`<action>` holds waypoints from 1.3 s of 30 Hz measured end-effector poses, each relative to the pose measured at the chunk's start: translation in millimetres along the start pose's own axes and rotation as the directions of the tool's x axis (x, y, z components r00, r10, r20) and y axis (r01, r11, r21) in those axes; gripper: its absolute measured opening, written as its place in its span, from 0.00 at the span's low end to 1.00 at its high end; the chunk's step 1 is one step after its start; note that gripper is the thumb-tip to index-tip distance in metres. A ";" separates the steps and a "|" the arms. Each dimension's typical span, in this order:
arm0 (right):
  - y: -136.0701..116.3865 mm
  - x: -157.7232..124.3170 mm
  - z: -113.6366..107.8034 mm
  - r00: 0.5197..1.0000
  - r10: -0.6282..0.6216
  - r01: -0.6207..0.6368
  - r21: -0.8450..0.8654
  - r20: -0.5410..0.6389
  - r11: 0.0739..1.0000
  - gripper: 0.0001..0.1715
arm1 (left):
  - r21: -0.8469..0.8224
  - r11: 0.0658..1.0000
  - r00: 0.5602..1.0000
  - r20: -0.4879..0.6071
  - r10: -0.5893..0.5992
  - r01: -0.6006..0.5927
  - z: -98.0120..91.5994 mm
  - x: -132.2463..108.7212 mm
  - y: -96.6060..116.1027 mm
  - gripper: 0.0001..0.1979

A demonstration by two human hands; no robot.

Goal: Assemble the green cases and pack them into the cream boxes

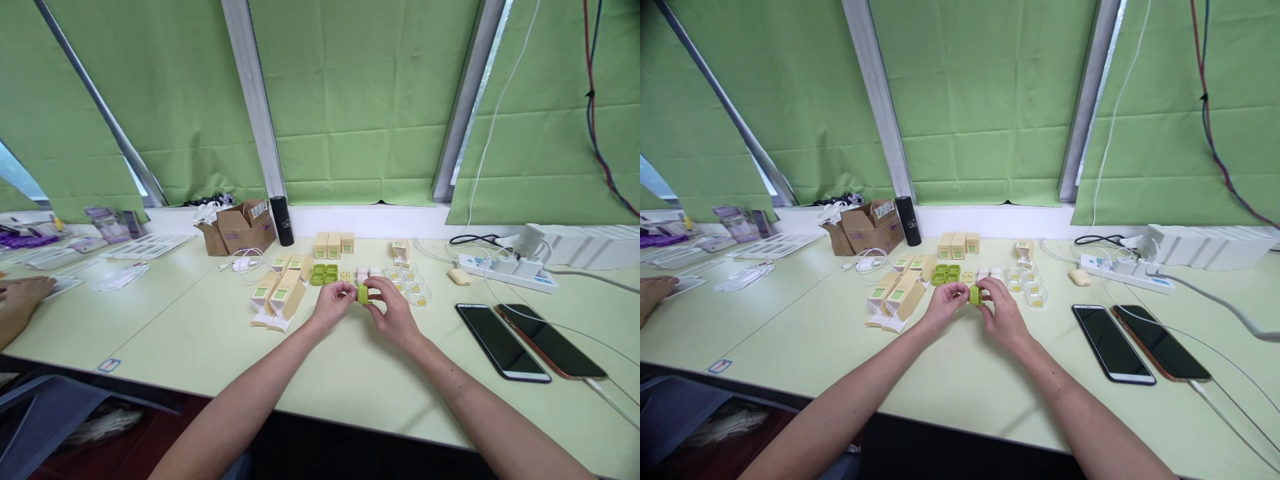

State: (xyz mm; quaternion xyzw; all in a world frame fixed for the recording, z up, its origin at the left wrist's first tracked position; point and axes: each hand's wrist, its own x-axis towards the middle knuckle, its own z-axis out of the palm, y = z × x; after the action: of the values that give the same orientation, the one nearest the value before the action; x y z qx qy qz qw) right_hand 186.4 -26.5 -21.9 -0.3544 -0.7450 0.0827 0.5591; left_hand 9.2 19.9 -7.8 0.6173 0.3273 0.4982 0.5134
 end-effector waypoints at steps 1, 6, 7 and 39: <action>-0.1 0.0 0.0 1.000 0.001 -0.001 0.000 -0.001 1.000 0.23 | 0.001 1.000 1.000 0.000 0.000 0.000 -0.3 0.1 0.2 0.17; 1.2 -0.5 -0.2 1.000 0.003 -0.003 0.003 0.003 1.000 0.23 | -0.013 1.000 1.000 -0.008 -0.023 0.023 -1.0 0.0 2.5 0.16; 1.6 -0.6 -0.2 1.000 0.006 -0.006 0.005 0.003 1.000 0.23 | -0.020 0.999 0.999 -0.011 -0.030 0.030 -0.9 -0.1 3.1 0.16; -4.5 1.9 -0.4 0.993 0.110 -0.105 0.112 -0.035 0.988 0.20 | -0.135 0.989 0.998 -0.024 -0.061 0.057 -1.1 -2.8 9.3 0.16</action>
State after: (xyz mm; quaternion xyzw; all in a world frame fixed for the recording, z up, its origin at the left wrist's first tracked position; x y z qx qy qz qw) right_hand 184.6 -28.7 -17.9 -0.3643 -0.7076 0.1464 0.5875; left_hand 6.3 15.3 0.3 0.5645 0.3182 0.5121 0.5637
